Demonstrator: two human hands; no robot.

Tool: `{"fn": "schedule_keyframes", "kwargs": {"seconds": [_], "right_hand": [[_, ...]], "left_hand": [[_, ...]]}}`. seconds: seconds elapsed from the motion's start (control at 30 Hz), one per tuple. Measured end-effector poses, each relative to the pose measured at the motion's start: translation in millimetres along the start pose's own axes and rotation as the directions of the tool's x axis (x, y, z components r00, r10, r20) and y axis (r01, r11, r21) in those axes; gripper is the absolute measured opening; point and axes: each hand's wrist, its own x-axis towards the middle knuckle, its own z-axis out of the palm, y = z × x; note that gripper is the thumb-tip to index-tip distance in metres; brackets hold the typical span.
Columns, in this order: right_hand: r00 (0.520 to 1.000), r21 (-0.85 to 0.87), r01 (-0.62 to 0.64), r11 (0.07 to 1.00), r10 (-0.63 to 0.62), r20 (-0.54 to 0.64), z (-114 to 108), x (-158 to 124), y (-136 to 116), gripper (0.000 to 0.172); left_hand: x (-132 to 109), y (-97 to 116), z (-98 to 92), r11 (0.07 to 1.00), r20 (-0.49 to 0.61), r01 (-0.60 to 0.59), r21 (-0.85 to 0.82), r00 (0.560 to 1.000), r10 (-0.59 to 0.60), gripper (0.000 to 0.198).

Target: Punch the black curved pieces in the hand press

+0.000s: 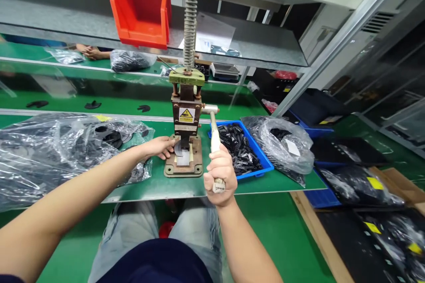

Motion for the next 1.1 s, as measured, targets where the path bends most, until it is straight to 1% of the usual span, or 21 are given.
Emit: {"fn": "schedule_keyframes", "kwargs": {"seconds": [0.07, 0.13, 0.2, 0.23, 0.27, 0.3, 0.33, 0.37, 0.4, 0.43, 0.47, 0.5, 0.53, 0.57, 0.63, 0.73, 0.83, 0.93, 1.03, 1.1], "right_hand": [[1.0, -0.008, -0.012, 1.0, 0.012, -0.011, 1, -1, 0, 0.011], [0.999, -0.007, -0.017, 1.0, 0.017, -0.029, 2, -1, 0, 0.011], [0.999, 0.002, -0.014, 1.0, 0.015, -0.038, 2, -1, 0, 0.01], [0.999, 0.006, -0.011, 1.0, 0.011, -0.035, 1, -1, 1, 0.009], [1.0, 0.008, -0.009, 1.0, 0.009, -0.03, 1, -1, 1, 0.008], [1.0, 0.008, -0.009, 1.0, 0.009, -0.024, 1, 0, 1, 0.007], [1.0, 0.007, -0.01, 1.0, 0.01, -0.018, 1, 0, 1, 0.007], [1.0, 0.007, -0.012, 1.0, 0.012, -0.016, 1, 0, 2, 0.007], [1.0, 0.01, -0.009, 1.0, 0.009, -0.018, 1, 0, 2, 0.008], [1.0, 0.016, -0.006, 1.0, 0.007, -0.024, 1, -1, 3, 0.009], [0.999, 0.023, -0.006, 1.0, 0.007, -0.035, 2, -1, 3, 0.01], [0.999, 0.031, -0.003, 1.0, 0.004, -0.044, 2, -1, 3, 0.011], [0.999, 0.037, -0.002, 0.999, 0.003, -0.051, 3, -2, 4, 0.012], [0.998, 0.039, -0.002, 0.999, 0.005, -0.056, 3, -2, 4, 0.012], [0.998, 0.039, -0.007, 0.999, 0.01, -0.06, 3, -3, 4, 0.013], [0.998, 0.039, -0.018, 0.999, 0.021, -0.064, 3, -3, 4, 0.014], [0.998, 0.04, -0.019, 0.999, 0.021, -0.057, 2, -3, 3, 0.014], [0.999, 0.025, -0.019, 1.0, 0.02, -0.042, 2, -2, 2, 0.013], [0.999, 0.018, -0.02, 1.0, 0.021, -0.033, 2, -2, 2, 0.014], [0.999, 0.021, -0.015, 1.0, 0.016, -0.038, 2, -2, 1, 0.015]], "left_hand": [[-5, -3, -1.5, 1.0, -0.008, -0.006, -0.024, 1.0, 0.005, 0.043], [-11, -3, 2.4, 0.997, 0.035, -0.035, -0.071, 0.999, 0.038, 0.045], [-16, 0, 4.5, 0.988, 0.123, -0.099, -0.12, 0.986, 0.114, 0.048], [-18, 2, 1.7, 0.983, 0.153, -0.141, -0.121, 0.975, 0.159, 0.051], [-19, 3, -4.8, 0.978, 0.159, -0.186, -0.092, 0.967, 0.199, 0.053], [-19, 3, -15.5, 0.973, 0.133, -0.228, -0.025, 0.964, 0.229, 0.054], [-20, 2, -29.9, 0.962, 0.076, -0.26, 0.082, 0.964, 0.254, 0.053], [-20, -1, -47.3, 0.938, 0.001, -0.272, 0.215, 0.96, 0.278, 0.05], [-21, -6, -66.0, 0.897, -0.079, -0.259, 0.359, 0.949, 0.305, 0.046], [-22, -12, -84.7, 0.839, -0.138, -0.213, 0.501, 0.937, 0.32, 0.042], [-24, -19, -101.7, 0.772, -0.164, -0.147, 0.618, 0.937, 0.31, 0.038], [-26, -26, -115.7, 0.705, -0.169, -0.08, 0.704, 0.946, 0.276, 0.037], [-29, -34, -125.9, 0.637, -0.161, -0.024, 0.771, 0.96, 0.231, 0.037], [-32, -41, -131.8, 0.577, -0.141, 0.009, 0.817, 0.972, 0.186, 0.039], [-39, -54, -131.8, 0.49, -0.091, 0.005, 0.872, 0.984, 0.151, 0.046], [-45, -64, -113.5, 0.415, -0.028, -0.06, 0.908, 0.979, 0.203, 0.056], [-46, -66, -94.5, 0.388, 0.002, -0.091, 0.917, 0.975, 0.223, 0.05], [-43, -63, -86.8, 0.423, 0.031, -0.12, 0.898, 0.977, 0.211, 0.042], [-42, -57, -85.2, 0.522, 0.04, -0.13, 0.843, 0.983, 0.179, 0.03], [-42, -51, -82.2, 0.596, 0.045, -0.165, 0.786, 0.977, 0.211, 0.027]]}}
